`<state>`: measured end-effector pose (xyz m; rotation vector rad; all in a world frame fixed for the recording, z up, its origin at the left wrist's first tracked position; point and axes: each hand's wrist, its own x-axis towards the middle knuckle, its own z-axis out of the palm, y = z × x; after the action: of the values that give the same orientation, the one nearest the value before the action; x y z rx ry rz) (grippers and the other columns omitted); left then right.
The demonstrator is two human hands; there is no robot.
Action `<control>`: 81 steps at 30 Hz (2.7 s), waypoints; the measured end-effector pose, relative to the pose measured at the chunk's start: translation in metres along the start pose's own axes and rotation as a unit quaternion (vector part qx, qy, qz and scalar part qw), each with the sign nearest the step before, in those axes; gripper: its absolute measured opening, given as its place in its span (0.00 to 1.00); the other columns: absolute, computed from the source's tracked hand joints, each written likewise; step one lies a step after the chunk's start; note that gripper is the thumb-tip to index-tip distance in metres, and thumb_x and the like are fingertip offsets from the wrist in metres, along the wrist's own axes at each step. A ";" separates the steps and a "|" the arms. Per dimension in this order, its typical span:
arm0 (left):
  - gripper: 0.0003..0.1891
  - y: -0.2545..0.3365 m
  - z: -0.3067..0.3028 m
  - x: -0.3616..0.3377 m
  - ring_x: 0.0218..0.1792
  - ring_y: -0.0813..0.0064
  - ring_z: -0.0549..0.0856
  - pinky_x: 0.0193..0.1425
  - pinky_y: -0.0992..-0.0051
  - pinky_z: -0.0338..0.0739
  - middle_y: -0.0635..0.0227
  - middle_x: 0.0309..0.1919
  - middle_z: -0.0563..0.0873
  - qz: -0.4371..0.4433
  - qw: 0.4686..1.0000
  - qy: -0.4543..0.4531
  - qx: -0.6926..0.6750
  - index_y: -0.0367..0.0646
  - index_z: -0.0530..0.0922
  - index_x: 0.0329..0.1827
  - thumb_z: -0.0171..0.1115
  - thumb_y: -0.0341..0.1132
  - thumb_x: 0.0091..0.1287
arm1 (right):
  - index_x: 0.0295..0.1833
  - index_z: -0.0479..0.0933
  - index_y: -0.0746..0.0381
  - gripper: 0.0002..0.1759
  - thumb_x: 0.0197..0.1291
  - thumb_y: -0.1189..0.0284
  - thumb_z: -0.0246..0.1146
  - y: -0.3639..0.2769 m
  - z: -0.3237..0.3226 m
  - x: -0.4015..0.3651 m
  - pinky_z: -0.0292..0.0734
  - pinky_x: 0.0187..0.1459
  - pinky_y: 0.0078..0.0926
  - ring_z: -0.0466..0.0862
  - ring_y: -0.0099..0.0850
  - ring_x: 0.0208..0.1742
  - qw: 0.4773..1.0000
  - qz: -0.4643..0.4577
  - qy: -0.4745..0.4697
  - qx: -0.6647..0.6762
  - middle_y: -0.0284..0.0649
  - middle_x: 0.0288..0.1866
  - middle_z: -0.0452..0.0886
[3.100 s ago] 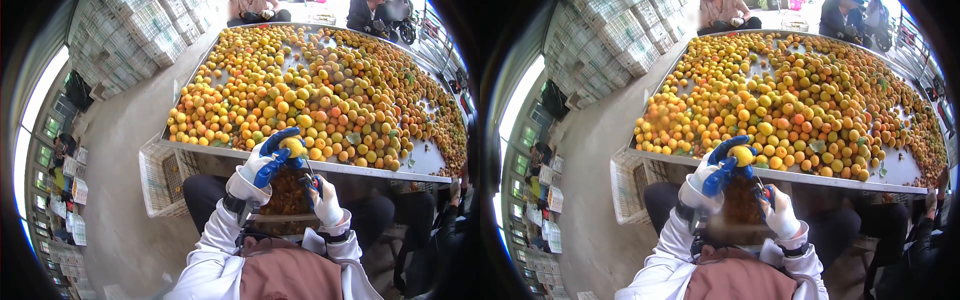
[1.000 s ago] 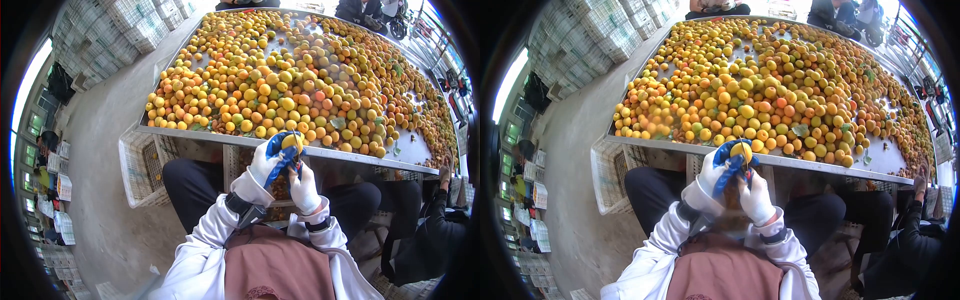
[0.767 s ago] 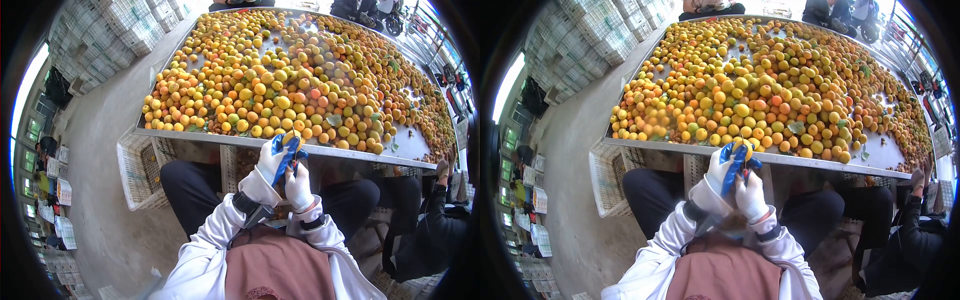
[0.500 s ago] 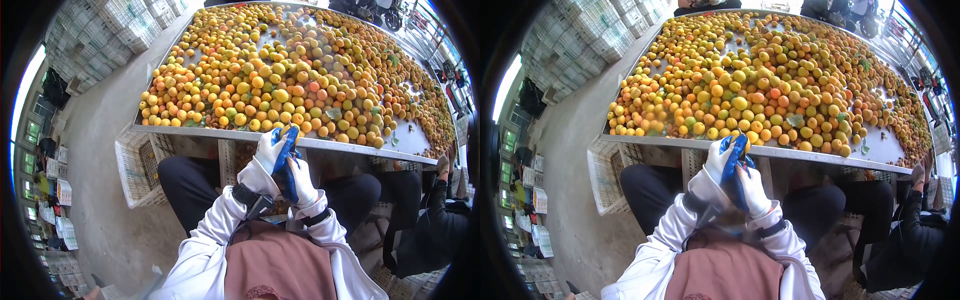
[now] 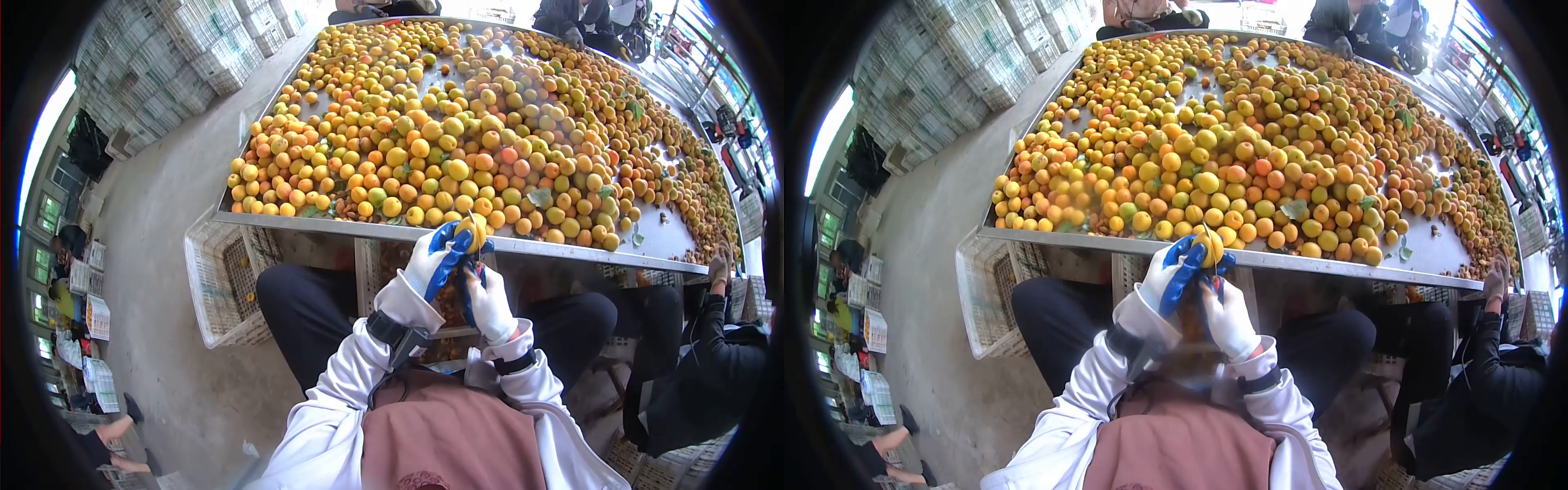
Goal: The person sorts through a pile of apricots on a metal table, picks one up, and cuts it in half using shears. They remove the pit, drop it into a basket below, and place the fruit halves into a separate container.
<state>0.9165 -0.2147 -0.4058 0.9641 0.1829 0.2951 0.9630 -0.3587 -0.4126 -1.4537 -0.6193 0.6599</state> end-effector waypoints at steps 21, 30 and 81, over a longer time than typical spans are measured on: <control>0.26 0.031 0.052 -0.012 0.53 0.73 0.85 0.60 0.72 0.80 0.62 0.49 0.86 -0.008 1.000 -0.016 0.020 0.35 0.72 0.65 0.67 0.42 0.72 | 0.54 0.78 0.69 0.13 0.67 0.80 0.54 -0.013 -0.018 -0.010 0.79 0.46 0.30 0.85 0.34 0.40 0.991 -0.112 -0.025 -0.064 0.44 0.39 0.85; 0.21 0.064 0.045 -0.002 0.42 0.66 0.86 0.49 0.70 0.81 0.58 0.43 0.84 0.178 0.864 -0.117 0.456 0.36 0.77 0.57 0.73 0.30 0.62 | 0.51 0.79 0.68 0.11 0.70 0.76 0.55 -0.032 -0.029 -0.022 0.76 0.43 0.28 0.78 0.25 0.38 0.997 -0.017 -0.060 -0.049 0.39 0.36 0.83; 0.13 -0.029 0.000 0.009 0.39 0.82 0.83 0.43 0.79 0.80 0.69 0.38 0.85 0.021 0.969 0.083 0.233 0.35 0.79 0.50 0.69 0.33 0.69 | 0.47 0.79 0.64 0.12 0.76 0.67 0.55 0.006 -0.016 0.002 0.75 0.32 0.22 0.79 0.22 0.29 0.983 0.150 -0.050 0.088 0.35 0.33 0.82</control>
<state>0.9299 -0.2276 -0.4300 1.4116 0.3991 0.3809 0.9758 -0.3682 -0.4188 -1.3659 -0.4096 1.0044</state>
